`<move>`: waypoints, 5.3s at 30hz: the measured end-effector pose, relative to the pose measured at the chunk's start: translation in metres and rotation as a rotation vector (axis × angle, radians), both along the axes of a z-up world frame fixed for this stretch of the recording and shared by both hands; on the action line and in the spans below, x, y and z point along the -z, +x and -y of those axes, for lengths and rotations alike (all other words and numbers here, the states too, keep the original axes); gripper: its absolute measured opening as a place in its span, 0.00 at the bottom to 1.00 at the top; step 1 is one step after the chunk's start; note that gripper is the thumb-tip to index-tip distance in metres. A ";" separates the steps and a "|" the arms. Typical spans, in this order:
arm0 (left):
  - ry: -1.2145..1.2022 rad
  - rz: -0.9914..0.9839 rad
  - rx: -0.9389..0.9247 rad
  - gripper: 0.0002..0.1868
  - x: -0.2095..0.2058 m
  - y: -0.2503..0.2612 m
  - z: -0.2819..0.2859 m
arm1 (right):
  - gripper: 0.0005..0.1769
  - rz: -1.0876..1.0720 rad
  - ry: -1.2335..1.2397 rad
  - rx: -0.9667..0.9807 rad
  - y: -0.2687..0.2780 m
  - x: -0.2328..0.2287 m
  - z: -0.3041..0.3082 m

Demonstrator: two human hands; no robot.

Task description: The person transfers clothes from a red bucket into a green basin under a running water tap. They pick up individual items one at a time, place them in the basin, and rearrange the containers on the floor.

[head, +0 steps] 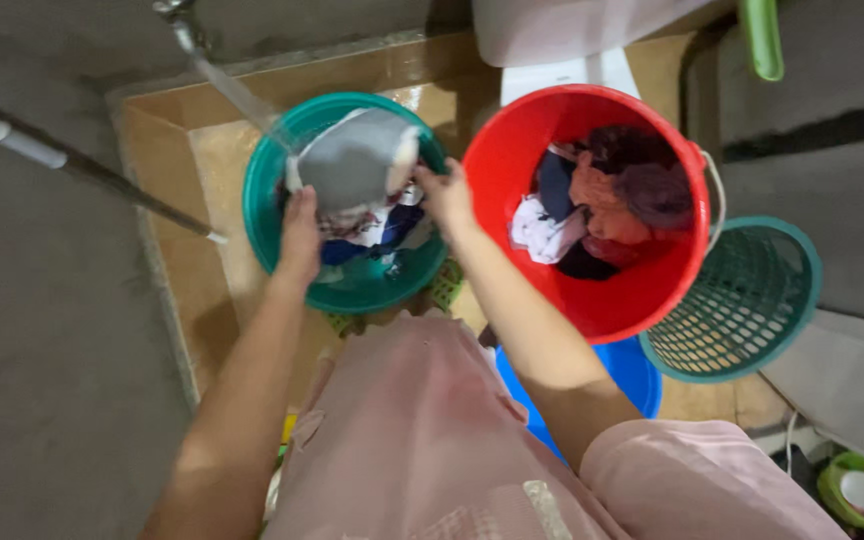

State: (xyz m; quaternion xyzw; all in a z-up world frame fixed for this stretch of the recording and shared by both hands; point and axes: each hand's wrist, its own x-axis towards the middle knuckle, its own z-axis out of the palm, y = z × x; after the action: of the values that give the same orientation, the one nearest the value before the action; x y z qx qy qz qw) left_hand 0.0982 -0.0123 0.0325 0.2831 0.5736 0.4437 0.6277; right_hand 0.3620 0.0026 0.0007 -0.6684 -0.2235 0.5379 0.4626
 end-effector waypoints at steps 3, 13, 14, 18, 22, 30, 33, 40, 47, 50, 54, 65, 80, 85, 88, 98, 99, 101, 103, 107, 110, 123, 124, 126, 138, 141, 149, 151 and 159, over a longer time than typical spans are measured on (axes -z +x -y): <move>0.065 -0.266 0.057 0.31 0.010 -0.004 0.007 | 0.28 0.311 0.022 0.109 0.091 0.080 0.001; 0.011 -0.470 0.330 0.17 0.063 0.018 0.071 | 0.25 1.016 -0.729 -0.338 0.352 0.132 0.060; -0.077 -0.490 0.346 0.17 0.064 0.021 0.077 | 0.23 1.045 -0.691 -0.315 0.340 0.139 0.066; -0.147 -0.385 0.364 0.17 0.059 0.041 0.085 | 0.18 1.112 -0.433 -0.204 0.264 0.146 0.089; -0.212 -0.313 0.449 0.20 0.026 0.064 0.077 | 0.10 0.757 0.019 -0.076 0.157 0.080 0.112; 0.079 -0.326 0.282 0.26 0.005 0.062 0.056 | 0.06 -0.128 0.126 -0.090 0.006 -0.140 0.098; 0.191 -0.521 0.083 0.17 0.013 0.021 0.041 | 0.04 0.009 0.254 -0.138 0.010 -0.155 0.076; 0.092 -0.616 -0.256 0.14 0.000 -0.052 0.017 | 0.08 0.718 0.506 -0.262 -0.003 -0.177 0.085; 0.065 -0.839 -0.197 0.29 0.021 -0.053 0.026 | 0.14 0.358 0.168 -0.194 -0.008 -0.118 0.079; -0.322 -0.849 -0.041 0.35 0.014 -0.024 0.032 | 0.22 0.553 0.108 -0.259 0.049 -0.043 0.075; -0.356 -0.971 0.292 0.24 0.012 0.037 0.048 | 0.35 0.934 -0.230 -0.232 0.189 0.065 0.077; -0.231 -0.336 0.396 0.14 0.085 0.108 0.077 | 0.17 1.149 -0.630 0.086 0.309 0.167 0.103; -0.353 -0.032 0.111 0.08 -0.031 0.126 0.036 | 0.04 -0.066 0.183 0.106 0.020 -0.093 0.114; 0.298 -0.549 0.016 0.09 -0.058 0.073 0.019 | 0.06 0.096 0.504 0.075 0.018 -0.112 0.082; 0.580 -0.732 -0.022 0.09 -0.110 0.060 0.031 | 0.02 0.028 0.473 0.095 0.002 -0.116 0.067; 0.754 -1.074 0.254 0.10 -0.172 0.058 0.024 | 0.11 0.545 0.208 0.030 -0.010 -0.148 0.080; 0.718 -1.078 0.259 0.11 -0.170 0.061 0.022 | 0.12 0.558 0.185 0.016 0.002 -0.126 0.083; 0.853 -0.987 0.260 0.11 -0.168 0.064 0.027 | 0.13 0.672 0.208 0.005 0.042 -0.068 0.075; 0.861 -0.956 0.242 0.11 -0.161 0.067 0.034 | 0.15 0.843 0.259 -0.027 0.089 -0.004 0.085; 0.759 -0.991 0.150 0.12 -0.145 0.055 0.020 | 0.25 1.124 0.040 -0.034 0.206 0.090 0.081; 0.591 -0.996 0.081 0.13 -0.134 0.049 0.024 | 0.22 1.100 -0.363 -0.131 0.276 0.116 0.072; 0.084 -0.771 0.276 0.15 -0.002 0.035 0.078 | 0.07 0.265 0.084 -0.222 0.115 0.105 0.089; -0.050 -0.621 0.252 0.18 0.001 0.040 0.078 | 0.06 0.106 0.174 -0.187 0.080 0.073 0.092; -0.313 -0.323 0.198 0.28 0.005 0.057 0.074 | 0.06 -0.143 0.023 -0.146 0.027 -0.002 0.095; 0.254 -0.809 -0.094 0.19 0.019 -0.003 0.044 | 0.15 0.350 0.160 -0.279 0.097 0.014 0.055; 0.260 -1.071 0.013 0.27 0.038 -0.004 0.060 | 0.24 1.105 0.247 -0.196 0.179 0.088 0.034; 0.026 -0.674 0.121 0.15 0.062 0.032 0.109 | 0.49 1.115 -0.318 0.044 0.327 0.162 0.006; -0.049 -0.509 0.096 0.15 0.076 0.032 0.114 | 0.38 0.979 -0.342 0.090 0.319 0.172 0.002; -0.121 -0.382 0.240 0.18 0.060 0.051 0.102 | 0.09 0.771 0.285 0.001 0.135 0.050 0.062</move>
State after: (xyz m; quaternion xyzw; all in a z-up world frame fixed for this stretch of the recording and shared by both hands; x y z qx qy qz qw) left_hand 0.1488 -0.1144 -0.0272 0.3899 0.6699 0.2689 0.5717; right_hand 0.4968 -0.0593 -0.0498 -0.7502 -0.4526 0.2114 0.4331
